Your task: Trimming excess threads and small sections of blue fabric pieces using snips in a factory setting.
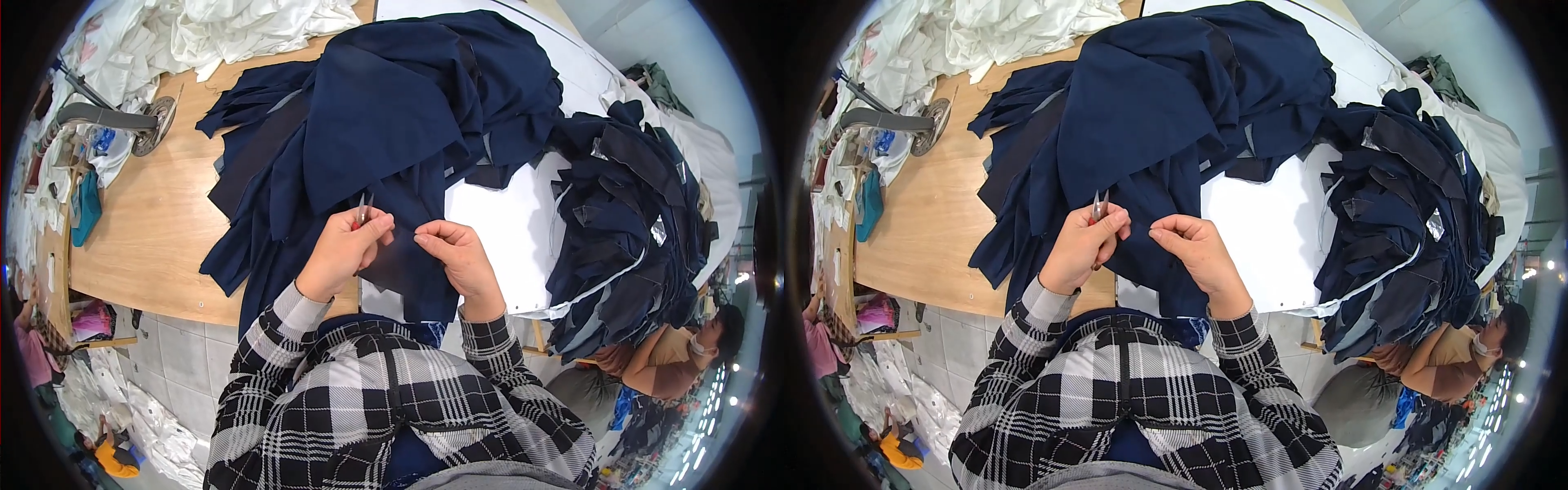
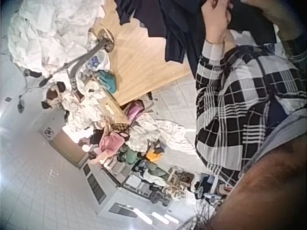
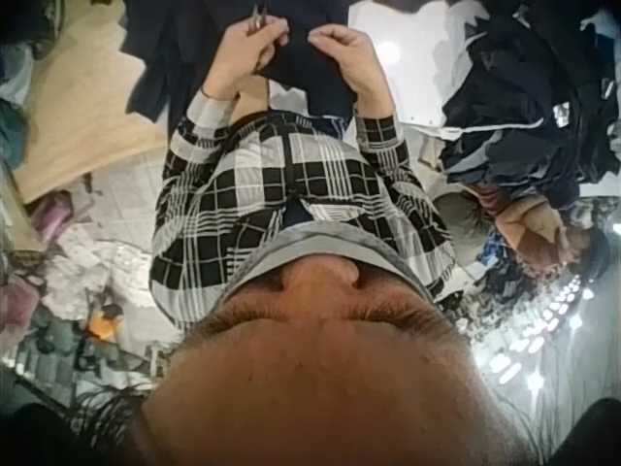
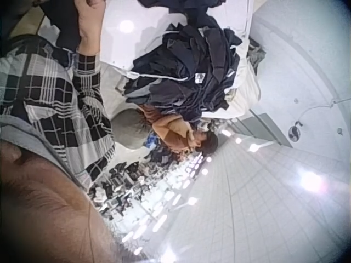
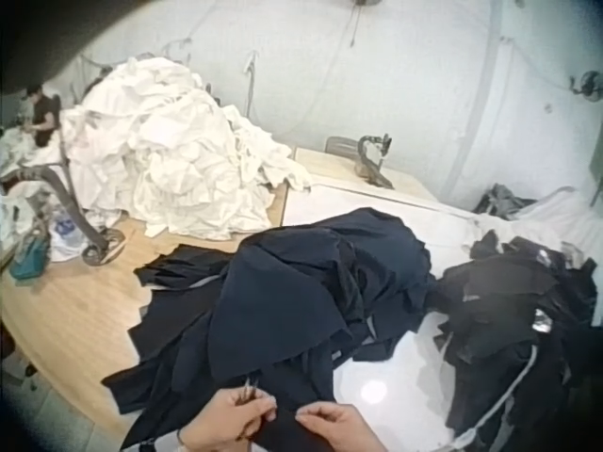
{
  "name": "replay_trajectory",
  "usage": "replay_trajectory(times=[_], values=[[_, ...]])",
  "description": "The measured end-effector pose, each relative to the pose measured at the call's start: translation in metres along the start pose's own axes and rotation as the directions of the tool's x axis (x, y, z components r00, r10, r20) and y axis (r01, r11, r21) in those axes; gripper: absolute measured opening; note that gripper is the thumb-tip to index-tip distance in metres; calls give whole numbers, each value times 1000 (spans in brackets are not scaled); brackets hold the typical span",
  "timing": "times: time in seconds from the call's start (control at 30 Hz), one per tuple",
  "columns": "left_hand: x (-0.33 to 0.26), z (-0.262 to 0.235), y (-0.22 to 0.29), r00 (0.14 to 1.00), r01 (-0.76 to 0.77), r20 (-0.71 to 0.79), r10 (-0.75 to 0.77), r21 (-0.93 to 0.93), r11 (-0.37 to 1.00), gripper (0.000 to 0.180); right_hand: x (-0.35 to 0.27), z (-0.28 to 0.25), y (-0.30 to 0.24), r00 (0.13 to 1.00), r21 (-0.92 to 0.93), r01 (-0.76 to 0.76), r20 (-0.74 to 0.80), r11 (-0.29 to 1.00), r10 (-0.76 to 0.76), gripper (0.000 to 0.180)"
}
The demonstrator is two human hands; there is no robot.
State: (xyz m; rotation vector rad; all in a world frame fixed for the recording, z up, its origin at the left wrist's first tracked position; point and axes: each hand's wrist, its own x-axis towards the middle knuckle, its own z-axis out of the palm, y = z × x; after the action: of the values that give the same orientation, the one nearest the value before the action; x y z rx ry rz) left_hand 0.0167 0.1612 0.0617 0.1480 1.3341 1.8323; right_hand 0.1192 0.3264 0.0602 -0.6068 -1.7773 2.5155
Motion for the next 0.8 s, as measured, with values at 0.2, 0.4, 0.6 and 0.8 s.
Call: replay_trajectory(times=[0.2, 0.4, 0.6, 0.8], values=[[-4, 5, 6, 986, 100, 127, -104, 40, 994, 16, -3, -5, -1, 1000, 19, -2, 1, 1000, 2, 15], [-5, -3, 0, 978, 92, 180, -100, 55, 994, 12, -9, -3, -10, 998, -141, 34, 48, 989, -28, 15], [-10, 5, 4, 993, 47, 110, -48, 13, 999, 11, -10, -6, -5, 999, -23, -14, -37, 1000, 13, 15], [-13, 6, -6, 899, -410, 69, 433, 480, 776, 18, -9, -5, 0, 999, 26, -3, -49, 1000, 4, 18]])
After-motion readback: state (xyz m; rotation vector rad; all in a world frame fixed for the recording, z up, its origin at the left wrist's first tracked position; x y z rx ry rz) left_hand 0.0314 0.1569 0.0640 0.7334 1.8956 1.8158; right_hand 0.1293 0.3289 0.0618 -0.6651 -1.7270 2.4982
